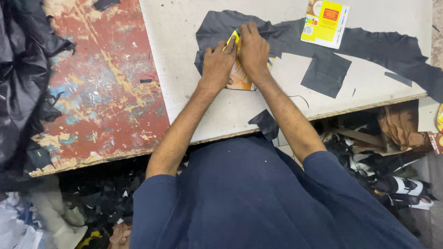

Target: The person uses a box as a template to cut shapes from black fabric with a utility knife. They repeatedly position the box, cut around it, and remove the cut pieces, accumulating several fabric shapes on the table.

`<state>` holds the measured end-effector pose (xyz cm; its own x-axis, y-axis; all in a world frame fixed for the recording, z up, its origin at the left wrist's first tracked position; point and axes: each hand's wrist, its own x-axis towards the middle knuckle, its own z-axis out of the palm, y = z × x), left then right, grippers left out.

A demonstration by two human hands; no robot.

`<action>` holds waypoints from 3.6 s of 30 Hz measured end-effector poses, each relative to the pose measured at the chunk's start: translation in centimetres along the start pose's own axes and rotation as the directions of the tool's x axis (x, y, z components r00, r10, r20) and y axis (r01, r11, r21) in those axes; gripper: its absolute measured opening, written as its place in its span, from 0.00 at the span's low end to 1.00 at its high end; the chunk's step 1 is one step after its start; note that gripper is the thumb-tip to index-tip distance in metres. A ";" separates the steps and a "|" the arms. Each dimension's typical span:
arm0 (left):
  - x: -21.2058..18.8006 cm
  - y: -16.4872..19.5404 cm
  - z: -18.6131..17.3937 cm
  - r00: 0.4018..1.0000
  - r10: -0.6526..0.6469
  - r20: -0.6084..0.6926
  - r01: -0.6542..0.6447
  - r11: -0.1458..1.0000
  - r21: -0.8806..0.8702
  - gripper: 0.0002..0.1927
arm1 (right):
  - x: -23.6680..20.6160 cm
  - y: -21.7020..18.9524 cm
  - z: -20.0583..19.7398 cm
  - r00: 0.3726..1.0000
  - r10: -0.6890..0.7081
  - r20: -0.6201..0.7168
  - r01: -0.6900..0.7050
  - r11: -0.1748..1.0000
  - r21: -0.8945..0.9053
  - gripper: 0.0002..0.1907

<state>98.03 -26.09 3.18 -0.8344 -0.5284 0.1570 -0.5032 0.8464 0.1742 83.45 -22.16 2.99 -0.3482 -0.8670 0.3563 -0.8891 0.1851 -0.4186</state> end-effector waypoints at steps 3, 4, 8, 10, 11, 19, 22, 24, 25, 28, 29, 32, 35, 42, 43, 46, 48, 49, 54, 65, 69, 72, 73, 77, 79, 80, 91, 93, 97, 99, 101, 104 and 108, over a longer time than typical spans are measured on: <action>0.6 -0.2 -0.4 0.995 -0.028 0.092 0.026 0.999 0.023 0.62 | -0.3 0.0 -0.4 1.000 -0.012 0.025 0.012 1.000 -0.023 0.08; 0.7 -0.2 -0.5 0.995 -0.020 0.093 0.016 0.999 0.044 0.63 | -0.7 -0.1 -0.8 1.000 0.005 0.031 -0.004 1.000 -0.021 0.08; 1.5 -0.2 -0.5 0.992 -0.017 0.125 -0.002 0.988 0.153 0.64 | -3.4 -0.5 -3.3 0.989 0.095 0.116 -0.088 0.994 -0.067 0.07; 1.7 -0.2 -0.3 0.990 -0.024 0.142 -0.005 0.980 0.199 0.65 | -4.6 -0.1 -4.9 0.991 0.031 0.132 -0.026 0.999 -0.042 0.06; 1.7 -0.1 -0.1 0.990 -0.021 0.138 -0.009 0.978 0.208 0.65 | -4.8 0.3 -5.6 0.990 0.007 0.142 -0.002 0.999 -0.035 0.05; 1.5 0.1 0.3 0.992 -0.023 0.127 -0.001 0.982 0.189 0.65 | -3.8 3.9 -6.6 0.956 -0.220 0.192 0.225 0.974 -0.002 0.05; 1.6 0.5 -0.3 0.986 -0.027 0.167 -0.008 0.979 0.205 0.64 | -4.1 5.1 -6.7 0.947 -0.262 0.185 0.272 0.962 -0.030 0.09; 1.6 0.7 -0.6 0.986 -0.037 0.161 0.002 0.977 0.212 0.64 | -4.7 6.7 -7.8 0.936 -0.309 0.167 0.322 0.945 -0.059 0.11; 1.7 0.7 -0.7 0.988 -0.039 0.146 0.008 0.978 0.210 0.65 | -5.1 7.9 -8.9 0.928 -0.337 0.157 0.351 0.934 -0.073 0.12; 1.6 0.3 -0.1 0.990 -0.034 0.138 0.008 0.984 0.181 0.66 | -7.4 11.5 -13.0 0.945 -0.277 0.175 0.302 0.942 -0.143 0.12; 1.5 0.2 0.2 0.991 -0.036 0.132 0.014 0.986 0.165 0.65 | -8.2 12.4 -14.3 0.955 -0.251 0.158 0.277 0.946 -0.171 0.12; 1.2 0.2 1.5 0.999 -0.032 0.004 0.030 0.982 0.184 0.49 | -9.3 13.2 -16.8 0.967 -0.142 0.214 0.208 0.920 -0.331 0.10; 0.5 2.4 2.4 0.989 -0.084 -0.125 0.111 0.967 0.231 0.25 | -7.3 10.5 -16.9 0.947 -0.136 0.290 0.232 0.915 -0.329 0.07; -1.8 10.9 2.0 0.942 -0.335 -0.008 0.282 0.780 0.559 0.26 | 3.0 0.1 -8.3 0.742 -0.586 0.324 0.484 0.804 0.344 0.11; -1.9 11.2 1.7 0.937 -0.351 0.002 0.290 0.777 0.559 0.28 | 3.8 -0.6 -7.1 0.692 -0.626 0.359 0.499 0.774 0.389 0.11; -1.9 10.8 0.9 0.922 -0.386 -0.019 0.340 0.785 0.518 0.30 | 6.1 -1.3 -4.4 0.526 -0.715 0.460 0.544 0.699 0.464 0.11; -1.7 10.2 0.6 0.920 -0.391 -0.003 0.341 0.799 0.495 0.30 | 6.9 -1.0 -3.3 0.429 -0.724 0.541 0.591 0.677 0.439 0.14; -1.6 10.0 0.5 0.922 -0.386 0.028 0.325 0.810 0.488 0.31 | 7.1 -0.8 -2.8 0.387 -0.779 0.493 0.678 0.603 0.420 0.14; -0.7 9.4 0.4 0.912 -0.403 0.075 0.336 0.841 0.424 0.28 | 7.1 0.8 -0.4 0.270 -0.878 0.394 0.845 0.413 0.341 0.12; -0.3 7.3 1.7 0.939 -0.320 -0.122 0.340 0.828 0.445 0.15 | 14.3 8.5 -5.2 0.477 -0.754 0.452 0.857 0.513 -0.050 0.15; 1.0 2.7 1.9 0.962 -0.174 -0.213 0.198 0.975 0.098 0.07 | 6.3 5.0 -7.7 0.794 -0.540 0.278 0.584 0.806 -0.102 0.14; 3.8 -3.7 0.2 0.975 -0.017 -0.220 -0.020 0.986 -0.165 0.01 | -1.5 0.9 -9.0 0.925 -0.373 0.071 0.365 0.925 0.102 0.09; 4.8 -5.4 -0.6 0.998 0.008 -0.055 -0.025 0.946 -0.323 0.08 | -3.6 -0.5 -8.9 0.934 -0.317 0.165 0.280 0.936 0.214 0.09; 7.2 -7.7 -2.9 0.897 0.093 0.432 0.149 0.858 -0.492 0.22 | -6.8 -4.8 -6.2 0.955 -0.213 0.205 0.138 0.934 0.330 0.08; 7.4 -7.4 -3.1 0.898 0.085 0.432 0.144 0.870 -0.471 0.26 | -6.3 -5.6 -4.3 0.974 -0.156 0.165 0.098 0.944 0.314 0.09; 7.4 -7.2 -3.1 0.897 0.079 0.434 0.144 0.877 -0.458 0.28 | -5.9 -5.8 -3.5 0.972 -0.148 0.181 0.098 0.960 0.262 0.09; 8.2 -6.6 -2.6 0.876 0.084 0.476 0.125 0.912 -0.390 0.38 | -11.6 -6.6 -6.4 0.925 -0.025 0.380 0.018 1.000 0.021 0.10; 8.3 -6.4 -2.7 0.891 0.053 0.450 0.131 0.921 -0.368 0.38 | -12.7 -5.4 -8.9 0.897 -0.032 0.441 0.042 0.999 -0.013 0.10; 7.4 -6.1 -2.7 0.883 0.048 0.467 0.170 0.895 -0.413 0.39 | -10.3 -1.8 -11.0 0.807 -0.012 0.590 -0.018 0.999 0.045 0.12; 6.8 -6.0 -2.7 0.927 0.070 0.368 0.091 0.911 -0.402 0.39 | -8.2 -0.7 -10.3 0.915 -0.007 0.404 0.025 0.999 -0.039 0.20; 5.9 -5.7 -2.7 0.981 0.097 0.171 -0.032 0.936 -0.352 0.38 | -7.0 -0.4 -9.3 0.923 0.004 0.384 0.039 0.994 -0.106 0.32; 5.6 -5.0 -2.6 0.980 -0.062 -0.190 0.000 0.951 -0.309 0.36 | -6.8 -1.0 -8.5 0.917 0.066 0.394 -0.012 0.990 -0.137 0.46; 7.4 -3.9 -2.1 0.888 -0.248 -0.388 0.095 0.924 -0.371 0.34 | -7.1 -1.1 -8.6 0.917 0.074 0.392 -0.052 0.996 -0.067 0.52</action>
<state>94.25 -33.49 5.69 -0.5287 -0.7044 0.4736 -0.4610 0.7068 0.5365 84.32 -12.25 8.12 -0.2692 -0.9626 -0.0315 -0.8877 0.2607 -0.3794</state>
